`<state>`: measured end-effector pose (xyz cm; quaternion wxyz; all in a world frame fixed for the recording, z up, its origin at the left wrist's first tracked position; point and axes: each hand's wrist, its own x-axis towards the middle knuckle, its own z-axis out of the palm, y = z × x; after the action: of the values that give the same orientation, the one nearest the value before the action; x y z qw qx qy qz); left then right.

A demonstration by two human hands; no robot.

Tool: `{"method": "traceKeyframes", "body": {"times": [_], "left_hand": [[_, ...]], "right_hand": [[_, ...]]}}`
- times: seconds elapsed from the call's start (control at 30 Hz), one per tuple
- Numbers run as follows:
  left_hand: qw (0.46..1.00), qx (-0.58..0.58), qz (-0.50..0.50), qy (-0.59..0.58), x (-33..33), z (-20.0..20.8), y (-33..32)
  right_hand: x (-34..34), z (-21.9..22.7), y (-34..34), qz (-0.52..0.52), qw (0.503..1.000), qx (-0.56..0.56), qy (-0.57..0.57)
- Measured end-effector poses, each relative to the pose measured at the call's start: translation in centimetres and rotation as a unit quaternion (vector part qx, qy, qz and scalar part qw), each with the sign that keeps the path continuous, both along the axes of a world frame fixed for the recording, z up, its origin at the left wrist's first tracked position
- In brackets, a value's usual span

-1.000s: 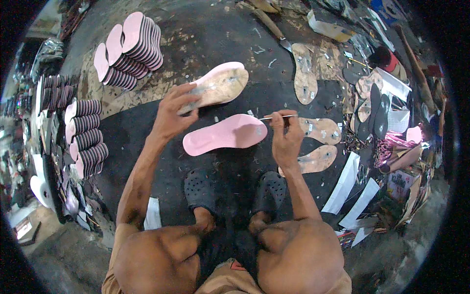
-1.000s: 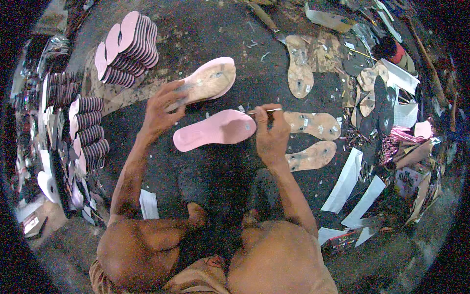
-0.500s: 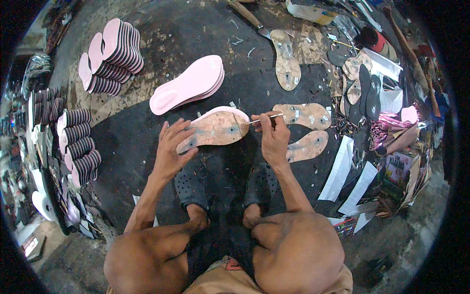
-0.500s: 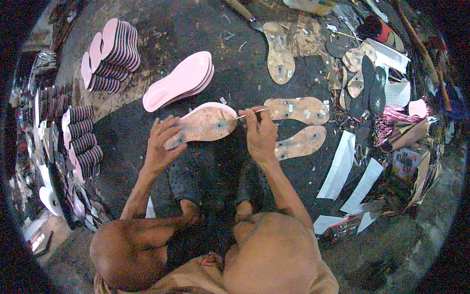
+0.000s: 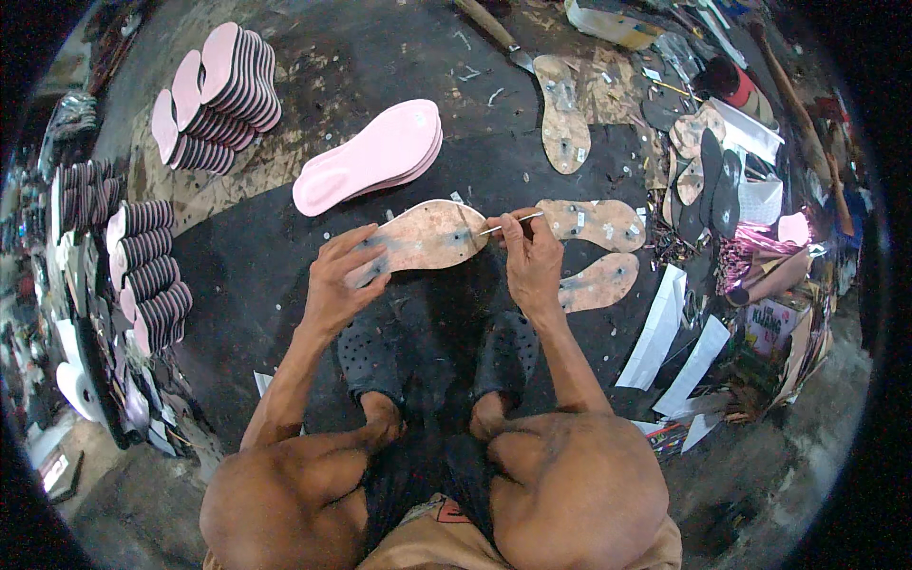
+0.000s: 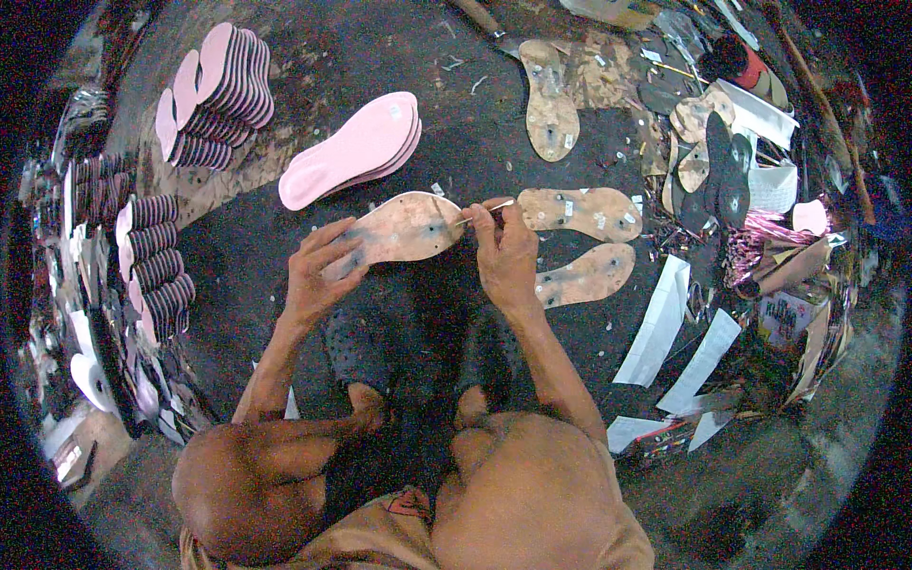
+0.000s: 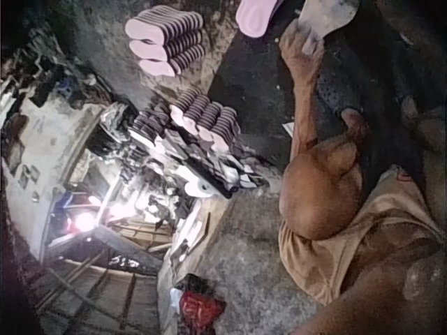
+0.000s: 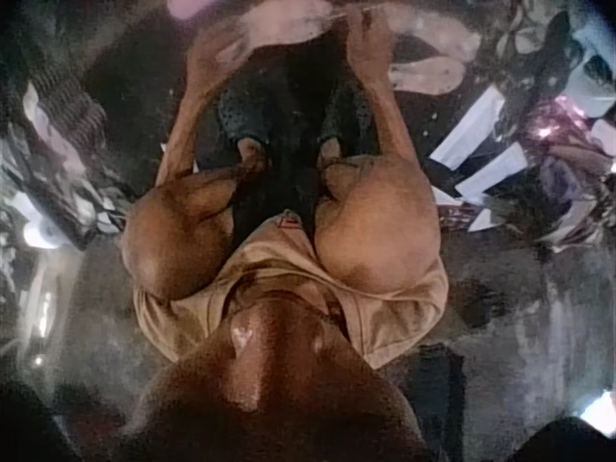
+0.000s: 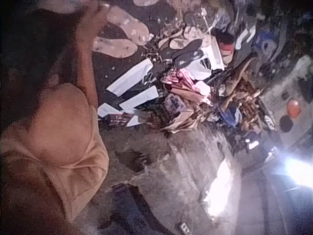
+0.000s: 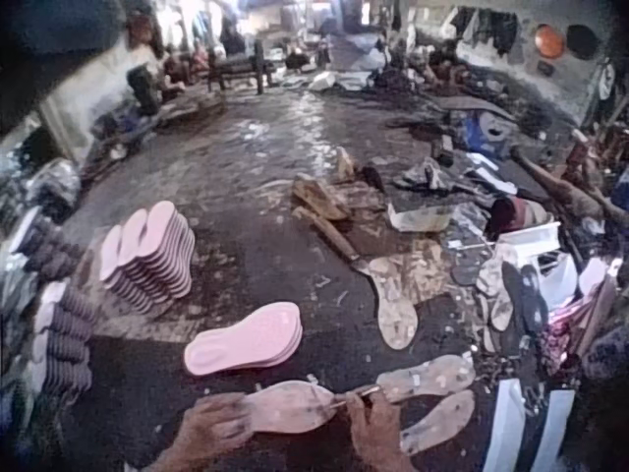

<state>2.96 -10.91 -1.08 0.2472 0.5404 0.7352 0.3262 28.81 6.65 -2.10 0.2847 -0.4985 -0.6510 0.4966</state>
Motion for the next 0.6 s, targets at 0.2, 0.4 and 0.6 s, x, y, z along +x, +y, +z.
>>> {"method": "traceKeyframes", "body": {"times": [0.2,0.4,0.6], "left_hand": [[1.000,0.010,0.010,-0.018,-0.2,-0.3,-0.1],[0.999,-0.044,-0.009,0.023,-0.1,0.8,-1.7],[0.989,-0.037,0.061,-0.130,-0.5,0.8,-1.1]], "right_hand": [[-2.1,0.6,-1.0,0.063,0.985,0.155,-0.041],[-4.4,2.7,-2.0,0.053,0.984,0.169,-0.008],[-12.3,-1.0,-4.3,0.209,0.968,0.131,0.035]]}}
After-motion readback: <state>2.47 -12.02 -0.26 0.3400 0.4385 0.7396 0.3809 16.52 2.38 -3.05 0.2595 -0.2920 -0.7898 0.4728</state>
